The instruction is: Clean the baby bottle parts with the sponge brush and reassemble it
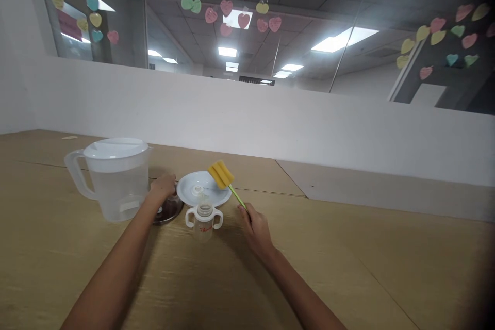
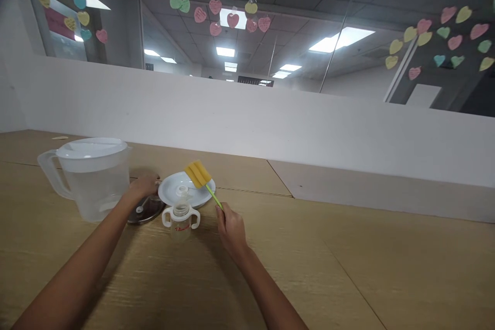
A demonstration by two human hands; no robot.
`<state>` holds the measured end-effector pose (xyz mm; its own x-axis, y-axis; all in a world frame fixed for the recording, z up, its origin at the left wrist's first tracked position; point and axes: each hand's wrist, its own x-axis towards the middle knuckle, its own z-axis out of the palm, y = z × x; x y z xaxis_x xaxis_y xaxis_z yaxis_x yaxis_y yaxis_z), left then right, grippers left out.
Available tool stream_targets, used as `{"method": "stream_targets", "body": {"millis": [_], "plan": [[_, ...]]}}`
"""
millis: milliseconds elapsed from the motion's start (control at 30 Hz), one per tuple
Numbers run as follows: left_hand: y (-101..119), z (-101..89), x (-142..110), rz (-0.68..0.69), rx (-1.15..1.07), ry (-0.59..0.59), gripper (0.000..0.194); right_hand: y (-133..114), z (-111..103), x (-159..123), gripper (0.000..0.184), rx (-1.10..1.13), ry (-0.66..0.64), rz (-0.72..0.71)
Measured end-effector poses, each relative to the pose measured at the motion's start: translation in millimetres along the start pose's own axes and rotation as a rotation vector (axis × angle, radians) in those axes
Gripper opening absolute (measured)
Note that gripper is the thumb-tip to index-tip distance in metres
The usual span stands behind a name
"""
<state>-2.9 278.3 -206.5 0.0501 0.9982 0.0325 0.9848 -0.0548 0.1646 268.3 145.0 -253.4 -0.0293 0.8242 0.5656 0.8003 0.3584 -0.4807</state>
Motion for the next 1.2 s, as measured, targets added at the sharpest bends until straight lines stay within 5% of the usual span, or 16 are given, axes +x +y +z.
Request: {"method": "stream_targets", "body": {"millis": [133,333,533,700,933,1133,1200], "plan": [[7.6,-10.4,-5.3,0.041,-0.005,0.087,0.066,0.7,0.4,0.3,0.043,-0.021,-0.003,0.005],[37.2,-17.4,-8.2,0.332,-0.027,0.234,0.042,2.9,2.5,1.1,0.043,-0.053,0.002,-0.002],[54.4,17.9,-5.5,0.349,0.024,0.040,0.032,5.3,2.2,1.1,0.043,-0.084,-0.004,-0.013],[56.3,23.4,-6.0,0.290,0.029,0.002,0.024,5.0,1.7,0.7,0.042,-0.103,-0.013,-0.034],[50.9,-10.0,-9.4,0.270,-0.124,0.147,0.028,8.2,3.7,1.9,0.044,-0.132,-0.038,0.028],[54.1,-39.4,-22.2,0.481,-0.791,0.118,0.036,8.1,6.6,1.5,0.042,-0.106,-0.092,0.062],[57.1,-41.5,-25.9,0.507,-0.831,0.142,0.031,8.1,7.5,1.3,0.041,-0.101,-0.099,0.062]]}}
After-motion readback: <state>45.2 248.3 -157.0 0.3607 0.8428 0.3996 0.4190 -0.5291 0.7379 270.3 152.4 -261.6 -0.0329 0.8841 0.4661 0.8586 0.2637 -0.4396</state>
